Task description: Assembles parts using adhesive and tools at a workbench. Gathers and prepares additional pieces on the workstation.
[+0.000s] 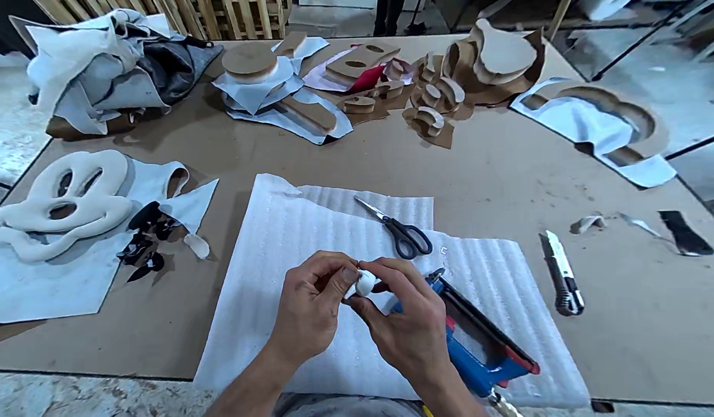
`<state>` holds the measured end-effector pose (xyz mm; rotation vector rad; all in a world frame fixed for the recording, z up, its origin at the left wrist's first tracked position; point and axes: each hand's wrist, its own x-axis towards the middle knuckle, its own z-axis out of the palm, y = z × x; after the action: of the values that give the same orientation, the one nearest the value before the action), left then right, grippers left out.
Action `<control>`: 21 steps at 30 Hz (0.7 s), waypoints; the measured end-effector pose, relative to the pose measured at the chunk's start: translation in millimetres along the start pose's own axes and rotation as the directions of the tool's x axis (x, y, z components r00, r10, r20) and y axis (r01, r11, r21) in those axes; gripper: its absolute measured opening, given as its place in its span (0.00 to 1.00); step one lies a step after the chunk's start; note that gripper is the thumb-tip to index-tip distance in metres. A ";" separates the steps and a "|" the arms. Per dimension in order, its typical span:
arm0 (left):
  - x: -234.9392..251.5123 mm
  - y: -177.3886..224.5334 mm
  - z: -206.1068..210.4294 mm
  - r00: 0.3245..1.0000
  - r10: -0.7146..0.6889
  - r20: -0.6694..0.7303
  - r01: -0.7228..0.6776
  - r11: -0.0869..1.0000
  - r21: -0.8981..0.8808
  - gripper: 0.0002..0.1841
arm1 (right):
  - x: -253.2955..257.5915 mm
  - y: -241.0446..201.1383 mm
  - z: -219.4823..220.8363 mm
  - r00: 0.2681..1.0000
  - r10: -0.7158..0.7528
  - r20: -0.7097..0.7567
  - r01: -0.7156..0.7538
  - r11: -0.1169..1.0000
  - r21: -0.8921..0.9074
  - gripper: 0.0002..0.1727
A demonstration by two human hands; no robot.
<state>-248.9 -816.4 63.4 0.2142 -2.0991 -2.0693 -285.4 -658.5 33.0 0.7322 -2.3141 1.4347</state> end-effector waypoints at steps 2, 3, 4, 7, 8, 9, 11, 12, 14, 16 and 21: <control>-3.1 -3.5 -7.0 0.998 -0.048 0.047 0.050 0.998 -0.036 0.08 | -7.2 1.0 4.9 0.999 0.016 0.042 -0.017 1.000 0.017 0.19; -5.3 -3.4 -9.4 0.996 -0.054 0.073 0.060 0.995 -0.079 0.08 | -8.9 0.3 4.5 0.998 0.017 0.054 -0.018 1.000 0.025 0.18; -7.4 -3.1 -11.3 0.994 -0.045 0.104 0.057 0.992 -0.114 0.10 | -9.5 -1.0 2.8 0.998 0.010 0.062 -0.012 0.999 0.030 0.18; -10.3 -1.8 -12.9 0.992 0.003 0.127 0.012 0.994 -0.112 0.09 | -8.9 -4.9 -4.8 0.996 -0.038 0.077 0.036 0.999 0.029 0.18; -10.1 -0.3 -12.8 0.991 0.028 0.128 -0.017 0.996 -0.084 0.09 | -8.1 -6.2 -7.3 0.995 -0.059 0.085 0.057 0.998 0.026 0.19; -10.0 1.5 -13.1 0.988 0.064 0.141 -0.059 0.998 -0.037 0.09 | -7.4 -7.8 -10.3 0.992 -0.078 0.098 0.076 0.997 0.018 0.18; -7.9 3.8 -16.5 0.960 0.180 0.214 -0.196 0.979 0.055 0.11 | -6.0 -10.9 -16.5 0.988 -0.099 0.117 0.100 0.995 0.003 0.17; -5.7 4.2 -18.5 0.934 0.253 0.253 -0.283 0.955 0.089 0.10 | -5.5 -12.6 -19.3 0.986 -0.105 0.129 0.105 0.994 0.002 0.16; -2.2 3.1 -20.9 0.875 0.384 0.297 -0.444 0.879 0.173 0.07 | -5.7 -15.3 -22.9 0.982 -0.117 0.146 0.116 0.993 0.020 0.16; -2.0 0.4 -18.1 0.820 0.491 0.294 -0.563 0.783 0.265 0.11 | -6.4 -17.7 -24.5 0.984 -0.119 0.134 0.116 0.993 0.035 0.16; -7.0 6.0 0.4 0.763 0.631 0.140 -0.637 0.698 0.326 0.15 | -3.3 -28.4 -24.1 0.991 -0.122 -0.048 0.124 0.991 0.051 0.15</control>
<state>-242.0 -814.3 69.1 -0.4402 -2.1247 -1.2795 -266.3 -646.5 62.7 0.8336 -2.1645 1.4482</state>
